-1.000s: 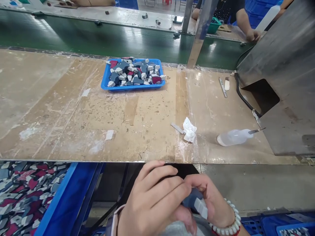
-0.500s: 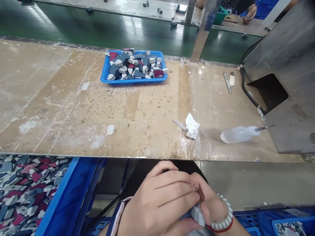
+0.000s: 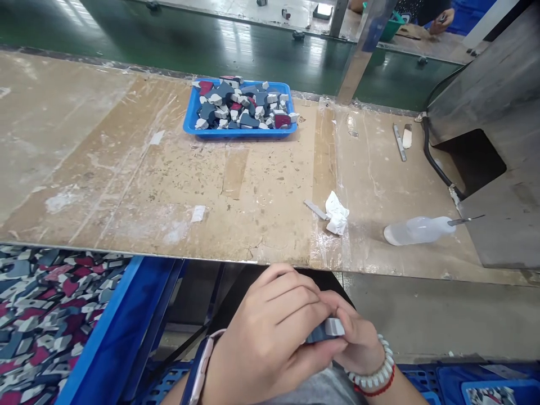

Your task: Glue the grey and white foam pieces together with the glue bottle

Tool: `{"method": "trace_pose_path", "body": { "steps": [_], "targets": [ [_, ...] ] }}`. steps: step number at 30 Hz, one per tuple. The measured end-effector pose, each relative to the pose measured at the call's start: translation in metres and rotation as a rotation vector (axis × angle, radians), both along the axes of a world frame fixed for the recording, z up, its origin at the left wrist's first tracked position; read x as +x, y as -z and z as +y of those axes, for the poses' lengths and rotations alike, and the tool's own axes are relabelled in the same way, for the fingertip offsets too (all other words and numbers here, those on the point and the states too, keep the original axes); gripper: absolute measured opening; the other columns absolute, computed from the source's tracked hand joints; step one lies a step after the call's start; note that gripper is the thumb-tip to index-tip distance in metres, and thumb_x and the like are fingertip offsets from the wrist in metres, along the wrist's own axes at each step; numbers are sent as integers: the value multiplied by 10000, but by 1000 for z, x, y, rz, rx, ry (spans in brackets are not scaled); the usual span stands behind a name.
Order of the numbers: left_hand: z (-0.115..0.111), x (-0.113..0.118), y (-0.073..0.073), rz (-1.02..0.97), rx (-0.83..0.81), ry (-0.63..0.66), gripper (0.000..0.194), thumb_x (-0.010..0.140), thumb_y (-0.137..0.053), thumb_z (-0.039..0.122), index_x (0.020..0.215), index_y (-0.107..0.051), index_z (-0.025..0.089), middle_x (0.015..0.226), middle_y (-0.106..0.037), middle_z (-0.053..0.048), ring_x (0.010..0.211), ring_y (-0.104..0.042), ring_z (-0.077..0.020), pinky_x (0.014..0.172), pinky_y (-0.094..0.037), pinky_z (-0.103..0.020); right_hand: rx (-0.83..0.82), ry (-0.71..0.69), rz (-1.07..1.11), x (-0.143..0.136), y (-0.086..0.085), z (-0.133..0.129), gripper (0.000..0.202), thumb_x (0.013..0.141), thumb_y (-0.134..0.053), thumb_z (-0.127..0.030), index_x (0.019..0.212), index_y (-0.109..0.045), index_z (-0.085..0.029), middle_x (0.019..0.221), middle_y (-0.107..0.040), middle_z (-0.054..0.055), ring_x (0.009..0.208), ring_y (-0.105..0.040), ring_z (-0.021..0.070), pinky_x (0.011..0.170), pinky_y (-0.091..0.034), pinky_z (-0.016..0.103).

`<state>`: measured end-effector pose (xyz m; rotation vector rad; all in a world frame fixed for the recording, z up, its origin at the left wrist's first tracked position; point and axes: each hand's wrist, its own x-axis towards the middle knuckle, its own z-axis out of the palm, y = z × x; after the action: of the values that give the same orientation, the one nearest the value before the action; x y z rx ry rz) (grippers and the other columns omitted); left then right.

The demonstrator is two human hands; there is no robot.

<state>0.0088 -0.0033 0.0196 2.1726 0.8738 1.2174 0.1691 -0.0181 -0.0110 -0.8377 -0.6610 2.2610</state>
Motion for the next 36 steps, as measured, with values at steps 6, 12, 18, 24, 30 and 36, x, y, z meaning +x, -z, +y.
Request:
{"method": "trace_pose_path", "body": {
  "steps": [6, 12, 18, 24, 30, 36],
  "targets": [
    [-3, -3, 2, 5, 41, -20, 190, 1014, -621, 267, 984, -665, 85, 881, -708, -95, 866, -667, -214, 848, -481, -394, 20, -3, 94, -3, -3, 0, 559, 760, -755, -695, 848, -752, -142, 504, -473, -26, 391, -368, 87, 407, -329, 213],
    [-1, -2, 2, -60, 10, 13, 190, 986, -662, 272, 963, -674, 84, 859, -710, -103, 850, -675, -223, 830, -482, -401, 50, -65, 26, 1, -6, 0, 539, 764, -739, -702, 798, -730, -164, 511, -507, 5, 438, -439, 128, 462, -402, 250],
    [-3, 0, 1, -105, -5, 18, 203, 989, -670, 285, 954, -676, 85, 855, -723, -103, 825, -674, -214, 808, -485, -389, 91, 28, 110, 1, -1, 0, 430, 768, -814, -596, 918, -780, -195, 700, -598, 22, 574, -496, 124, 581, -471, 218],
    [-3, 1, -1, -104, -18, 67, 271, 1023, -626, 347, 1017, -685, 83, 944, -760, -104, 886, -693, -215, 849, -495, -387, 133, 52, 116, 2, -7, 1, 367, 722, -861, -555, 914, -793, -249, 833, -640, 43, 790, -577, 186, 775, -520, 253],
    [1, -1, -5, -122, -26, 134, 253, 1042, -599, 338, 1026, -684, 100, 941, -778, -68, 905, -709, -195, 836, -502, -366, 220, 22, -50, -1, -12, 4, 500, 642, -828, -697, 812, -742, -235, 764, -594, 57, 775, -555, 238, 764, -535, 326],
    [1, -2, 0, -148, -30, 199, 206, 1020, -634, 291, 1050, -665, 89, 964, -776, -93, 970, -717, -218, 850, -531, -368, 194, -31, -100, -1, -16, 7, 449, 682, -822, -674, 762, -728, -242, 753, -590, 53, 817, -587, 246, 791, -547, 321]
  ]
}}
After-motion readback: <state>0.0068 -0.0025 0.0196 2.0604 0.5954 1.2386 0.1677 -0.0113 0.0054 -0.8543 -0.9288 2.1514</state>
